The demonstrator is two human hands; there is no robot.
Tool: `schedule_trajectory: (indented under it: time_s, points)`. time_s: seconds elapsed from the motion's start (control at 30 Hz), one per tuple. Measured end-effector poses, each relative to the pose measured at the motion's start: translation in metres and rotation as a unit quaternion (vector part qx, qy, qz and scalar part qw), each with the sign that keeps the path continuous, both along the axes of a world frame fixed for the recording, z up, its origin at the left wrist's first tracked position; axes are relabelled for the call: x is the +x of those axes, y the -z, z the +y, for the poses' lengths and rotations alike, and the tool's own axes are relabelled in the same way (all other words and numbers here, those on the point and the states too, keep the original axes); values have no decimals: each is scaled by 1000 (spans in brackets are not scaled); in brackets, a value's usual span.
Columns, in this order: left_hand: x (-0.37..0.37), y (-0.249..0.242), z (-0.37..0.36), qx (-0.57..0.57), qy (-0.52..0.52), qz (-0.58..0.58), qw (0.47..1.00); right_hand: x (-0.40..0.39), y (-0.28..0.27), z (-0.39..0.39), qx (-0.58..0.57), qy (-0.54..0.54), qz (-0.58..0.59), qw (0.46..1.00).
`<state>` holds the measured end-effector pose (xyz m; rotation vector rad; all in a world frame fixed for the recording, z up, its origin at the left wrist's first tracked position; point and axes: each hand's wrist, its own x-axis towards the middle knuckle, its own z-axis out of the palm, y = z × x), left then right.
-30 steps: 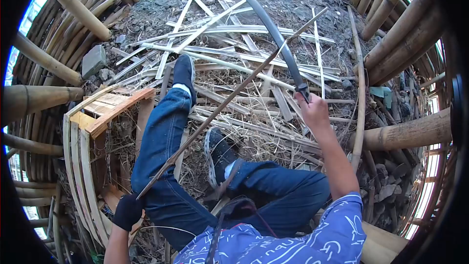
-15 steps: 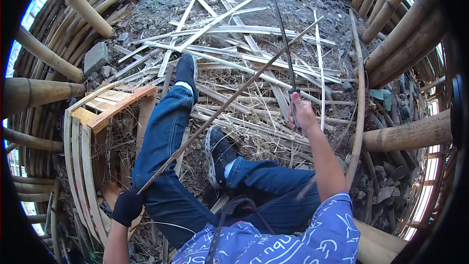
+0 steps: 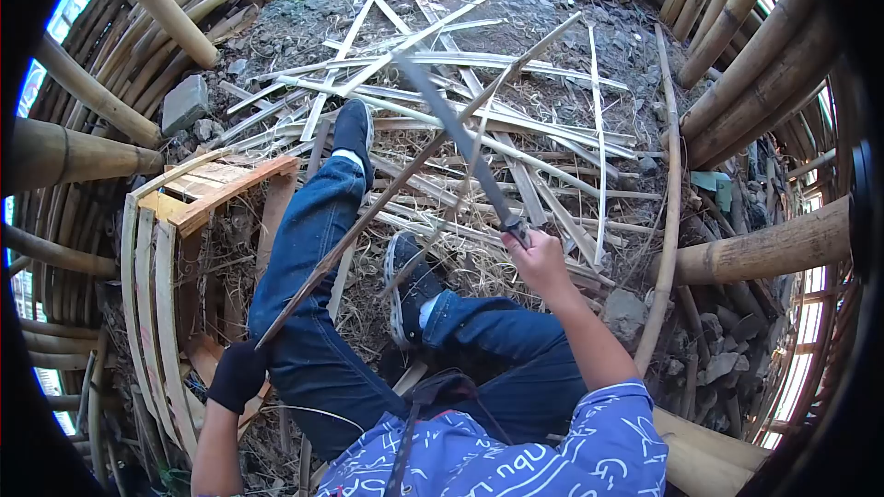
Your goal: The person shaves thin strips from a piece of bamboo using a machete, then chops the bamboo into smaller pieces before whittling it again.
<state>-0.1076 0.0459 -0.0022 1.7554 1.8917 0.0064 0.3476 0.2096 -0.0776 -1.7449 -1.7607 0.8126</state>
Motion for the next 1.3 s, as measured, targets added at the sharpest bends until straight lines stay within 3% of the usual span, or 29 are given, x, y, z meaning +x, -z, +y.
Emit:
schedule_trajectory:
  time_s: [0.17,0.27,0.3,0.33,0.37,0.4,0.43,0.5,0.57,0.67,0.77,0.83,0.97,1.17,1.23,1.3]
  points:
    - [-10,9,-4,29,28,16,999,-8,-22,6,73,-77,-102,989]
    - [-26,24,-10,58,140,100,983,11,-26,35,193,-136,-233,943]
    - [-30,26,-13,54,145,100,983,41,6,62,234,-114,-279,924]
    - [-34,26,-20,41,144,109,983,81,37,91,195,-36,-297,934]
    - [-37,28,-15,44,137,120,982,77,-14,100,49,108,-245,962]
    - [-38,27,-12,46,134,121,983,88,-15,113,34,179,-231,956]
    - [-38,23,-11,22,176,145,973,86,-18,112,85,173,-170,966]
    - [-41,18,-6,-9,228,171,958,83,-15,100,60,144,-152,976]
    - [-37,24,-8,16,44,60,997,63,-26,83,78,92,-150,981]
    - [-40,28,-14,39,63,110,991,49,-9,74,100,55,-132,985]
    - [-36,22,-11,33,24,80,996,45,-12,76,18,39,-94,995]
    - [-36,17,-10,20,20,75,997,63,-11,81,46,39,-201,978]
    - [-39,14,-5,17,9,73,997,111,-3,85,-18,129,-248,960]
    - [-41,20,-9,-21,-29,62,997,215,13,89,52,251,-217,942]
    - [-38,23,-12,-50,-87,45,994,220,-7,76,126,282,-188,932]
    - [-41,34,-15,-28,-60,40,997,232,-16,67,20,346,-77,935]
